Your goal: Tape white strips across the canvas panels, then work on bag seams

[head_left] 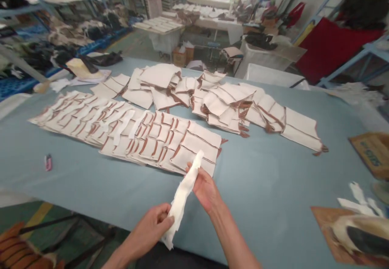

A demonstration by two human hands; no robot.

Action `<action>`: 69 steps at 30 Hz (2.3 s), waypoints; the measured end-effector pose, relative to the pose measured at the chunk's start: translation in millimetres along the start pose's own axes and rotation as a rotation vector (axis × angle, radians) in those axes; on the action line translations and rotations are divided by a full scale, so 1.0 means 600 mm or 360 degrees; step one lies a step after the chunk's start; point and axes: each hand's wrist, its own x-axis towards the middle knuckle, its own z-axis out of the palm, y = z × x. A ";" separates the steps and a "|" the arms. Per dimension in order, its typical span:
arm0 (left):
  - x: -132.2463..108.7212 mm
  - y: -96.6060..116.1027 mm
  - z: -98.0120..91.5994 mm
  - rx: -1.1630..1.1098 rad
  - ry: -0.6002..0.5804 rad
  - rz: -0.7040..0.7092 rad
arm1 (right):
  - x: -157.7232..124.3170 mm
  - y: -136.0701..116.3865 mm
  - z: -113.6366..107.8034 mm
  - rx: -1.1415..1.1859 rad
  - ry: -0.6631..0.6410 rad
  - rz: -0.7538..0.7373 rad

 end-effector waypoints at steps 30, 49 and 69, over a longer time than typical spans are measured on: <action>0.190 -0.025 -0.002 0.0363 -0.0979 -0.0264 | -0.053 0.054 -0.176 0.0317 0.0757 -0.0539; 0.346 -0.015 0.161 0.0394 -0.0963 -0.0544 | -0.098 -0.147 -0.374 -0.0688 0.1654 -0.1041; 0.340 0.009 0.179 -0.0143 -0.0939 -0.0947 | -0.168 0.100 -0.209 -0.1139 0.1183 -0.0624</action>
